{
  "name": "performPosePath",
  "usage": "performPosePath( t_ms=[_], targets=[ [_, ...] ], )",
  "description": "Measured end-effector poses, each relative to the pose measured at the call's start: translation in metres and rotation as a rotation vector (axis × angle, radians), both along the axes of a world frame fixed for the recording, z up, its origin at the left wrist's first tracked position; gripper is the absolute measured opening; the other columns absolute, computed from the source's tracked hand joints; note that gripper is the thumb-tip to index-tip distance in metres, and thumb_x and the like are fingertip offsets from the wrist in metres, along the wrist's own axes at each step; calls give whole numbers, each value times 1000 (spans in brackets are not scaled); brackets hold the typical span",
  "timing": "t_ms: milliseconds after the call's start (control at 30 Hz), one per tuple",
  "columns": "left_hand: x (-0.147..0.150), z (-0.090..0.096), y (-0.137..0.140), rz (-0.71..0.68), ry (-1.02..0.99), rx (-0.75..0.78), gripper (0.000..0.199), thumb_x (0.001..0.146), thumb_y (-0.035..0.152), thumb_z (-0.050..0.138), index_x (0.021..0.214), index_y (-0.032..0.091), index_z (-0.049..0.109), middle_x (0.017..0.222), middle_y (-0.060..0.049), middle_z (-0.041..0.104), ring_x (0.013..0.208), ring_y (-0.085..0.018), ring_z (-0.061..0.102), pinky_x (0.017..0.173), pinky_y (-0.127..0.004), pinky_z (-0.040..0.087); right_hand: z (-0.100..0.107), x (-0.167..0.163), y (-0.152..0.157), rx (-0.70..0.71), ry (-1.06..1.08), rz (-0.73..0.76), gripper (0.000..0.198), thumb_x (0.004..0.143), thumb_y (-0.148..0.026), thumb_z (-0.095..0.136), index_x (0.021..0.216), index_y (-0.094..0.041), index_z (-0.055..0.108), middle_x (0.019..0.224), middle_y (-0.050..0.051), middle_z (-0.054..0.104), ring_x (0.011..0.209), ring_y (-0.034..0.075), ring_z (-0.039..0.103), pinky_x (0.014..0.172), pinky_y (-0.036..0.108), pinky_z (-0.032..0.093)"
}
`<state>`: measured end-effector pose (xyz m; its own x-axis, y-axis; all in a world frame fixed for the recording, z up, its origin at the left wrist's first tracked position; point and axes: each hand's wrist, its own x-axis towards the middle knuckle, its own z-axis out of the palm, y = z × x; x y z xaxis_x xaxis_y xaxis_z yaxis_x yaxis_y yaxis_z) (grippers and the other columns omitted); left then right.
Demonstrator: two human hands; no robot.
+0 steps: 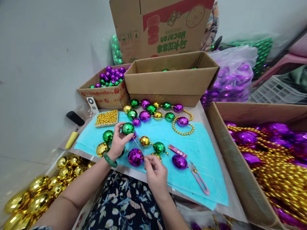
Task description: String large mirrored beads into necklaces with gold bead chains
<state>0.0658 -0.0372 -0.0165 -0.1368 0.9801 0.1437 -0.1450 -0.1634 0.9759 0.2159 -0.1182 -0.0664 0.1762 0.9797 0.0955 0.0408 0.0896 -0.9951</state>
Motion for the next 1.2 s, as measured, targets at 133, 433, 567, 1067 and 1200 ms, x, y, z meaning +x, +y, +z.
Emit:
performPosePath(
  t_ms=[133,433,567,1067,1200],
  targets=[
    [1,-1,0,6,0,-15,54,62,20,77,107,27,48,93,0,58,80,-13,59,76,-24,47,-6,-1,3,-32,27,-11,24,80,-42,59,76,-18,63,53,-1,54,48,13,48,45,24,39],
    [-2,-9,3,-56,24,11,58,62,17,78,112,27,50,100,-1,60,86,-16,61,83,-28,48,-5,-1,9,-109,180,-14,28,74,-44,65,74,-17,62,50,-1,53,46,12,48,43,23,39],
    [-4,-10,3,-31,57,8,60,61,18,78,113,28,49,110,-3,56,91,-17,61,85,-29,48,-5,0,13,-145,254,20,27,72,-43,67,73,-17,62,49,-1,53,45,11,46,43,23,37],
    [-5,3,-4,-255,10,27,56,66,32,78,114,23,49,114,-6,56,96,-16,56,83,-27,46,-14,-1,23,-189,306,48,28,69,-43,70,74,-17,63,50,-2,53,45,10,44,43,22,35],
    [-27,12,20,-515,210,6,50,80,55,57,112,17,58,121,-13,56,102,-24,58,82,-34,50,-16,4,25,-195,395,55,27,69,-42,71,76,-18,62,53,-2,55,47,9,46,44,20,34]
  ],
)
